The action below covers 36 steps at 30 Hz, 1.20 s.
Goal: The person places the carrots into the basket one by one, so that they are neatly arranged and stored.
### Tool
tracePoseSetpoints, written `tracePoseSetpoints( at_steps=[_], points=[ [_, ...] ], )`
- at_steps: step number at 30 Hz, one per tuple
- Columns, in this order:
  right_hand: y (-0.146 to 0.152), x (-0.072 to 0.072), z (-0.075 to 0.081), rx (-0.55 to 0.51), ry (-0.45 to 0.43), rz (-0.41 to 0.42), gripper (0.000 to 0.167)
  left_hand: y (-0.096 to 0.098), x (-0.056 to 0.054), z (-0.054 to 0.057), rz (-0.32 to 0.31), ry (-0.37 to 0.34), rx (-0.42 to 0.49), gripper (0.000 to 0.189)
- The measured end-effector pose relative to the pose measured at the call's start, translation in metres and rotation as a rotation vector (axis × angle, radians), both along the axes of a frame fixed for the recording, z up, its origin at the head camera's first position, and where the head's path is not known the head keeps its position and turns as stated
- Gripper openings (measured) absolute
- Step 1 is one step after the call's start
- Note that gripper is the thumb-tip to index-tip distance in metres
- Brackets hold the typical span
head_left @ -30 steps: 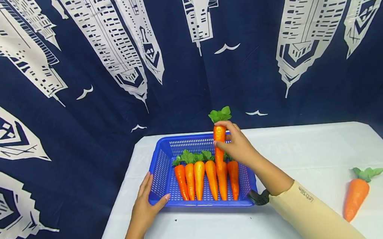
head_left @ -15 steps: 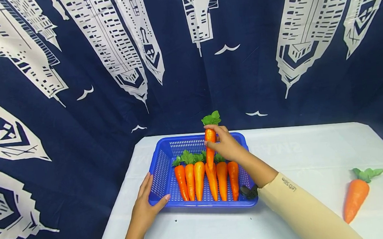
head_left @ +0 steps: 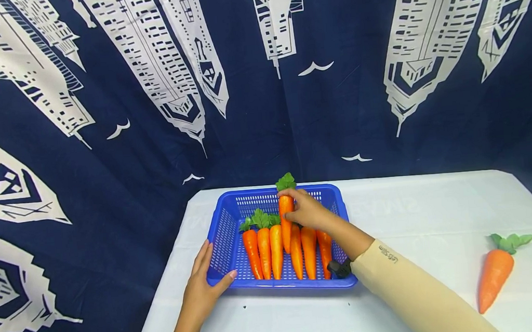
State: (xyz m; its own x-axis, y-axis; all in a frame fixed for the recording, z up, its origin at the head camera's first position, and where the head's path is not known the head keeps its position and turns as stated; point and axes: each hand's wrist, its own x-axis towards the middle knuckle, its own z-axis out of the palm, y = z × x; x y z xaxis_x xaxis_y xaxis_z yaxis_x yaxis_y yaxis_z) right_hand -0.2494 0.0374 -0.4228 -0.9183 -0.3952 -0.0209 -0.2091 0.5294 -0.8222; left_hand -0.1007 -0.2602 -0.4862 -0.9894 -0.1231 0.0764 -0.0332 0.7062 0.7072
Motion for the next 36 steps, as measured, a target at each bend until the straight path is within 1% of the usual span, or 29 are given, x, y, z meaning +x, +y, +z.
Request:
tracePoseSetpoints(
  at_steps=[3,6,8,14,18,20,25,27,32,36],
  points=[
    [-0.003,-0.002,-0.008,0.050,0.021,0.012,0.057,0.000,0.000,0.000,-0.002,0.002,0.000,0.098],
    [-0.006,-0.003,-0.013,0.093,0.031,0.041,0.058,-0.001,0.000,-0.001,-0.002,0.002,0.000,0.098],
    [-0.007,-0.002,-0.015,0.116,0.019,0.058,0.058,-0.001,0.000,-0.001,-0.001,0.001,-0.001,0.098],
    [-0.010,0.000,-0.020,0.188,0.009,0.088,0.051,-0.001,0.001,-0.002,-0.001,0.009,-0.005,0.098],
    [-0.011,0.000,-0.024,0.260,0.051,0.117,0.050,-0.002,0.001,-0.002,-0.003,0.021,0.003,0.098],
    [-0.012,0.000,-0.026,0.294,0.089,0.132,0.050,-0.002,0.001,-0.001,-0.004,0.027,0.011,0.098],
    [-0.016,0.000,-0.029,0.351,0.151,0.152,0.049,-0.003,0.000,-0.002,-0.007,0.035,0.012,0.099],
    [-0.017,0.001,-0.030,0.382,0.155,0.157,0.049,-0.003,0.000,-0.002,-0.010,0.036,0.008,0.099],
    [-0.018,0.003,-0.035,0.474,0.176,0.200,0.051,-0.004,0.001,-0.003,-0.014,0.034,0.007,0.100],
    [-0.019,0.004,-0.038,0.499,0.197,0.212,0.053,-0.004,0.001,-0.003,-0.015,0.031,0.011,0.101]
  ],
)
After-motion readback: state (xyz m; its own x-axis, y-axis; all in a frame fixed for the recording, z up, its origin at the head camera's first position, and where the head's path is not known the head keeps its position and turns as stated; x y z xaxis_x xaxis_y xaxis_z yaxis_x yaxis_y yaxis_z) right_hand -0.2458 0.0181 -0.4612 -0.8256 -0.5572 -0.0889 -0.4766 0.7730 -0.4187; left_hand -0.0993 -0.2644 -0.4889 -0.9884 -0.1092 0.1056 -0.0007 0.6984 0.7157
